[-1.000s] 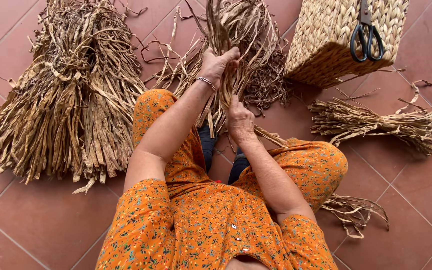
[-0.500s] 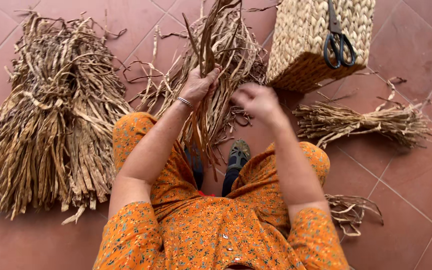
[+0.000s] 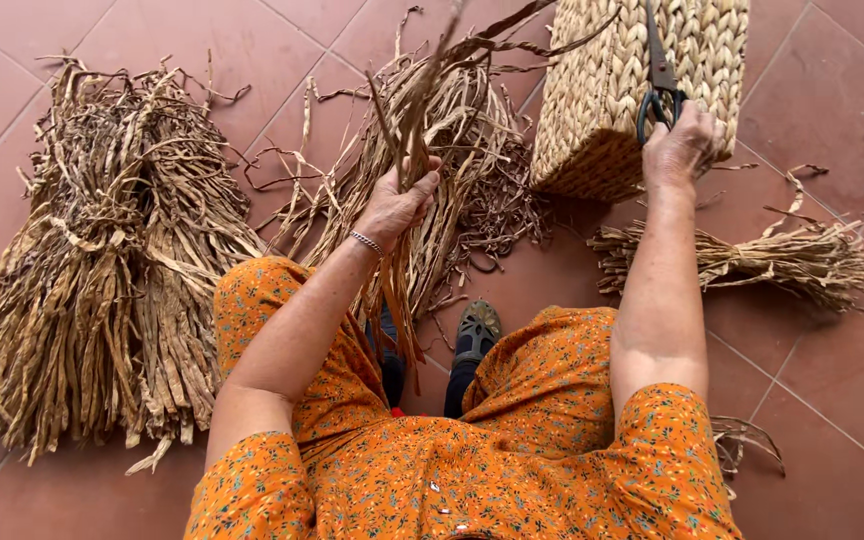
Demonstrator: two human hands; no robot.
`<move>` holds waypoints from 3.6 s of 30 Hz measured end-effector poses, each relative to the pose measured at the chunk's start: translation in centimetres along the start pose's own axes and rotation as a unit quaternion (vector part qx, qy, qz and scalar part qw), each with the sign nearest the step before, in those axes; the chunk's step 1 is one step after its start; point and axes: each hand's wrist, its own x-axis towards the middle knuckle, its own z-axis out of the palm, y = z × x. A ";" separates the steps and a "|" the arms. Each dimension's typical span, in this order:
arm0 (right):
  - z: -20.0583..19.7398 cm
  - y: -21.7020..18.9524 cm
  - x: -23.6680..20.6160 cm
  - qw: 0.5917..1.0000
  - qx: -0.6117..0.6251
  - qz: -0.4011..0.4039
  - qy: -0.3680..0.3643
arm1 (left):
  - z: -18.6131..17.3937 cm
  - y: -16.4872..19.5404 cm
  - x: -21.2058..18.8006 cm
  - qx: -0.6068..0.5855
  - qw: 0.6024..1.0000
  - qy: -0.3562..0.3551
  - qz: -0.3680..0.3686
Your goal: The person sits on a tiled floor and uses shears to trim bundles of dried plant material. They repeatedly gather strands, cut them to length, and place the trimmed pieces into a woven basket.
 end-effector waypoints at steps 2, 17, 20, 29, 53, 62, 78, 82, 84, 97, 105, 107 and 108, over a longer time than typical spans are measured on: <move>-0.3 -0.6 0.9 0.999 0.016 0.033 -0.040 | -0.4 0.9 0.1 0.020 0.999 0.034 -0.011; -14.3 -17.9 -12.0 0.699 0.693 0.161 -0.079 | -3.2 5.9 -5.5 -0.047 0.988 0.138 0.056; -14.4 -22.1 -21.2 0.654 0.728 0.115 -0.172 | -3.3 3.2 -6.5 -0.035 0.985 0.143 0.092; -13.7 -26.4 -33.6 0.662 0.632 0.194 -0.354 | -2.5 -0.6 -10.9 -0.052 0.985 0.100 0.133; -14.3 -28.1 -30.5 0.813 0.481 0.158 -0.287 | -1.8 1.2 -12.3 0.009 0.998 0.015 0.060; -12.5 -26.9 -29.8 0.729 0.606 0.191 -0.254 | -3.6 5.2 -13.5 -0.042 0.999 0.005 0.000; -12.7 -25.5 -23.6 0.805 0.529 0.163 -0.215 | -3.7 7.8 -14.3 -0.003 0.998 -0.063 -0.022; -12.6 -25.8 -22.7 0.819 0.515 0.145 -0.209 | -3.7 8.2 -14.2 -0.016 0.998 -0.061 -0.020; -12.7 -26.2 -22.9 0.816 0.505 0.157 -0.232 | -3.8 8.5 -14.1 -0.017 0.999 -0.043 -0.021; -13.0 -28.8 -21.3 0.786 0.554 0.162 -0.222 | -4.5 9.1 -14.0 -0.007 0.997 -0.076 -0.025; -13.5 -29.6 -21.8 0.799 0.528 0.195 -0.210 | -4.6 9.5 -13.1 0.020 0.999 -0.041 -0.020; -13.1 -29.5 -22.5 0.812 0.506 0.179 -0.227 | -4.8 9.7 -12.9 0.023 0.999 -0.020 -0.021; -12.8 -29.4 -22.9 0.817 0.496 0.170 -0.240 | -5.0 9.9 -12.8 0.024 0.999 -0.010 -0.020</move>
